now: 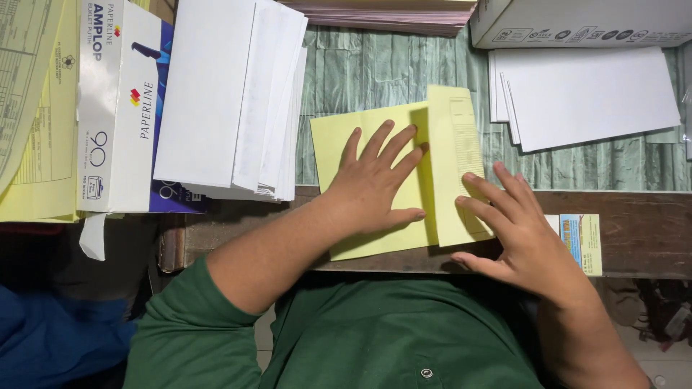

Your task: Folding paper documents and inserting them into envelopes for mailing

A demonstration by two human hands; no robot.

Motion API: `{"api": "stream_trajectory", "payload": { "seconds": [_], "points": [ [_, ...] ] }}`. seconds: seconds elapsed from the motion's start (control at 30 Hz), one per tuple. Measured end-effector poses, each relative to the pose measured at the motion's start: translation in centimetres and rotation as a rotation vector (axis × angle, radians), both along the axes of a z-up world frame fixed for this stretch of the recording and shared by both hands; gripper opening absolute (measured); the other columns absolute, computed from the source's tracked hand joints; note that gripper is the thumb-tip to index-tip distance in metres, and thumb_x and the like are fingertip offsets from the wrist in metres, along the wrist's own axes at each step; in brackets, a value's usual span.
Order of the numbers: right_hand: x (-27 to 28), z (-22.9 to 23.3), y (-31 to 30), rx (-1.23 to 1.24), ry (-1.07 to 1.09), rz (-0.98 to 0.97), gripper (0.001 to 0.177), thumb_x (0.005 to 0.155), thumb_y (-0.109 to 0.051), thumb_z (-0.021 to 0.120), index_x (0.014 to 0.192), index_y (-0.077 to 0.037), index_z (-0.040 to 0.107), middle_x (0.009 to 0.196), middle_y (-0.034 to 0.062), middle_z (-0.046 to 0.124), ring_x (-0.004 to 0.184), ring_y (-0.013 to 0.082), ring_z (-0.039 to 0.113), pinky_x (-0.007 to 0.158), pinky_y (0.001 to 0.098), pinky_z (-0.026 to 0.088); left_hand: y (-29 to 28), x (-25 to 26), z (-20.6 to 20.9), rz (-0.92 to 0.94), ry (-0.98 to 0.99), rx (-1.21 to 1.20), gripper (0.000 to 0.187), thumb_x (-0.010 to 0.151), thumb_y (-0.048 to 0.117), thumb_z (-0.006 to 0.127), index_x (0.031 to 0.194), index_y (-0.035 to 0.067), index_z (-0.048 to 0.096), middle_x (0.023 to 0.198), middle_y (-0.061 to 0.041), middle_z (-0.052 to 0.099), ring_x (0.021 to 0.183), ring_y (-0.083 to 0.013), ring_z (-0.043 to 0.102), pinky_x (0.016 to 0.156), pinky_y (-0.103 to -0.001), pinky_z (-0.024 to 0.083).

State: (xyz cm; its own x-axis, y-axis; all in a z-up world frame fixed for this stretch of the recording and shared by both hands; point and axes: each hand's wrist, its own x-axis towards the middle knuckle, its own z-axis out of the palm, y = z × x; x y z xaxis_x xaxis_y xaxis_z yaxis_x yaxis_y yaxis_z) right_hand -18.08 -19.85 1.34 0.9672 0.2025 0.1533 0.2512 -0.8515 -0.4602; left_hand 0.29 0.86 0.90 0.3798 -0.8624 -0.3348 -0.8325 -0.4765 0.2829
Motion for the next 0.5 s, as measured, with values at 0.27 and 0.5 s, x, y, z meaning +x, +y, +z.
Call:
{"api": "stream_trajectory", "payload": {
  "seconds": [0.27,0.5],
  "points": [
    [0.9,0.0,-0.3,-0.100,0.010,-0.003,0.059,0.084,-0.053,0.071,0.126,-0.013,0.062,0.145,0.0088,0.057,0.145,0.0374,0.046,0.119,0.0672,0.030,0.7,1.2,0.1,0.002,0.030,-0.140,0.119,0.074,0.062,0.074,0.161,0.017,0.005,0.170,-0.010,0.009,0.156,-0.0352,0.005,0.118,-0.066,0.005],
    [3.7,0.8,-1.1,-0.267,0.008,0.033,0.045,0.093,-0.046,0.066,0.124,-0.014,0.063,0.140,0.0096,0.061,0.137,0.0350,0.054,0.111,0.0566,0.042,0.1,1.2,0.8,-0.042,0.037,-0.017,0.107,0.076,0.062,0.060,0.163,0.028,0.008,0.171,-0.005,-0.002,0.154,-0.0387,-0.008,0.117,-0.070,-0.005]
  ]
}}
